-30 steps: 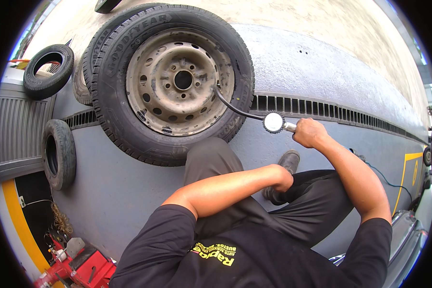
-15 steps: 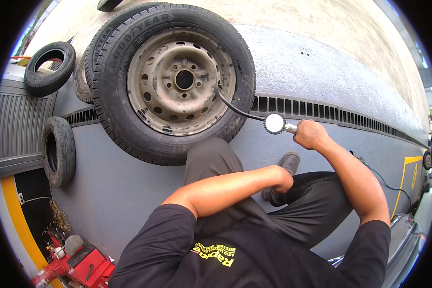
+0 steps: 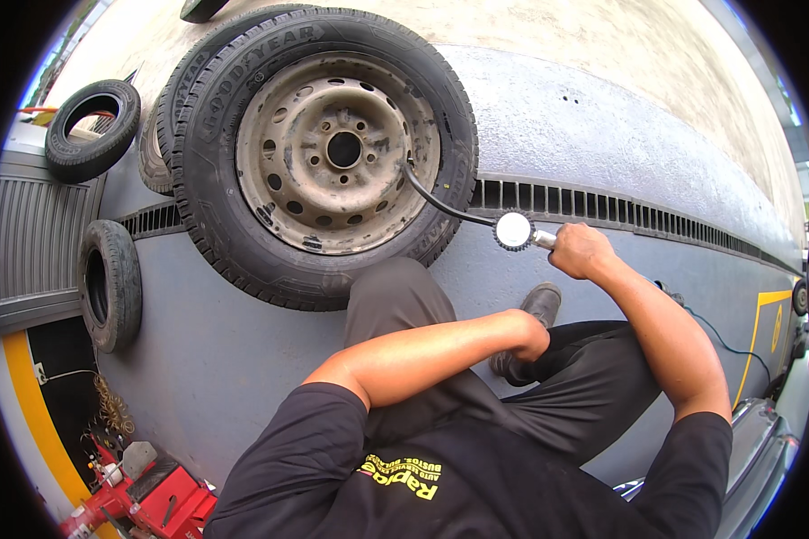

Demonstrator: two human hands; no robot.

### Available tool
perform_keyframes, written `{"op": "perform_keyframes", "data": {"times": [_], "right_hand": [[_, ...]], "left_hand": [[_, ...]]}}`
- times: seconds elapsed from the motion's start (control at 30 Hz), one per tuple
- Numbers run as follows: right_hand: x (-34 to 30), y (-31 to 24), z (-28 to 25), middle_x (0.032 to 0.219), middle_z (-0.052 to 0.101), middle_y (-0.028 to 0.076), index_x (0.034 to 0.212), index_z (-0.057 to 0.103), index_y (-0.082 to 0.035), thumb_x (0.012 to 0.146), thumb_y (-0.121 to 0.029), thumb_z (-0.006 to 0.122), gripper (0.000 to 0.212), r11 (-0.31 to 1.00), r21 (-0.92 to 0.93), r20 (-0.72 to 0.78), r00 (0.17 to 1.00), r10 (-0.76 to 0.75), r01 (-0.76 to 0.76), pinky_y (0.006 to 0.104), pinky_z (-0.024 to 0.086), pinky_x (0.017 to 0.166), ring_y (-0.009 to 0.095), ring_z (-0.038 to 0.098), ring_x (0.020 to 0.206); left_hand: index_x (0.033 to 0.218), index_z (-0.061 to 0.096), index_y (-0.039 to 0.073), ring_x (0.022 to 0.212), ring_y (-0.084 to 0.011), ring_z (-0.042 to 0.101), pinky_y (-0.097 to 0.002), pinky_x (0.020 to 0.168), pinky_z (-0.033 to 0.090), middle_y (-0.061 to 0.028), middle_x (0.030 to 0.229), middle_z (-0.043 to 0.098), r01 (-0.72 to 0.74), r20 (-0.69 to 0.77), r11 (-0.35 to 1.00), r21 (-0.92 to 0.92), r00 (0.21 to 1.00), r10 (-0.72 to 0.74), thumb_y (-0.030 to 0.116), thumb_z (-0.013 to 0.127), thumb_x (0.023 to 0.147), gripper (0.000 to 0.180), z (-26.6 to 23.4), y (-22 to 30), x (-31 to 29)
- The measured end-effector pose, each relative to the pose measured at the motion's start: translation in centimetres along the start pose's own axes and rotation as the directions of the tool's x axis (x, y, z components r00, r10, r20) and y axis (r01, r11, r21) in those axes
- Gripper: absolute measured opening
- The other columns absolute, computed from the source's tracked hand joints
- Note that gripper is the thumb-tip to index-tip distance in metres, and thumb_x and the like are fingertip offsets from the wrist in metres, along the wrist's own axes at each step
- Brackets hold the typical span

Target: The person retrieves a tire inflator and connects it to a tire valve to inflate the tire. They monitor the pressure gauge while inflating, then disconnect the inflator and move the tire aside.

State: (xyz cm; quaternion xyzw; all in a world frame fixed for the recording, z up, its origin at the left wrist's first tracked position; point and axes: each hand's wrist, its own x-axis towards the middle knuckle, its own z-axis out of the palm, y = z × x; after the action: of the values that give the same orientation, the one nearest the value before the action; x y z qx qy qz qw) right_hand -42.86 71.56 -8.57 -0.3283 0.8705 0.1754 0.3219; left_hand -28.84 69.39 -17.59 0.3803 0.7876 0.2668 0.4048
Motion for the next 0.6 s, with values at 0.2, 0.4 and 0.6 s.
{"op": "perform_keyframes", "data": {"times": [0.2,0.4,0.6], "right_hand": [[-0.08,-0.06,-0.09,0.097,0.071,0.025,0.094,0.073,0.004,0.082,-0.017,0.055,0.030,1.000,0.021,0.000,1.000,0.014,-0.014,0.0454,0.055,0.083,0.038,0.070,0.094],[-0.27,-0.24,-0.34,0.097,0.071,0.025,0.094,0.073,0.004,0.083,-0.017,0.055,0.030,1.000,0.009,-0.001,1.000,0.013,-0.013,0.0450,0.055,0.083,0.037,0.071,0.094],[-0.42,-0.30,-0.47,0.096,0.071,0.025,0.093,0.073,0.004,0.082,-0.017,0.055,0.029,0.999,0.024,0.003,1.000,0.020,-0.020,0.0448,0.056,0.083,0.037,0.071,0.094]], "left_hand": [[0.093,0.073,0.001,0.098,-0.0367,0.068,-0.0452,0.082,0.053,-0.0235,0.102,0.070,0.000,-0.015,1.000,-0.002,1.000,0.000,0.007,0.063,0.077,0.019,0.07,-0.03,-0.01],[0.093,0.072,0.001,0.097,-0.0370,0.068,-0.0452,0.081,0.052,-0.0237,0.101,0.070,0.008,-0.007,1.000,-0.013,1.000,-0.009,0.007,0.062,0.078,0.019,0.23,-0.13,0.20],[0.092,0.073,0.000,0.096,-0.0370,0.068,-0.0454,0.080,0.052,-0.0239,0.101,0.070,-0.001,0.001,1.000,-0.014,1.000,0.001,0.007,0.061,0.078,0.019,-0.05,0.06,-0.17]]}}
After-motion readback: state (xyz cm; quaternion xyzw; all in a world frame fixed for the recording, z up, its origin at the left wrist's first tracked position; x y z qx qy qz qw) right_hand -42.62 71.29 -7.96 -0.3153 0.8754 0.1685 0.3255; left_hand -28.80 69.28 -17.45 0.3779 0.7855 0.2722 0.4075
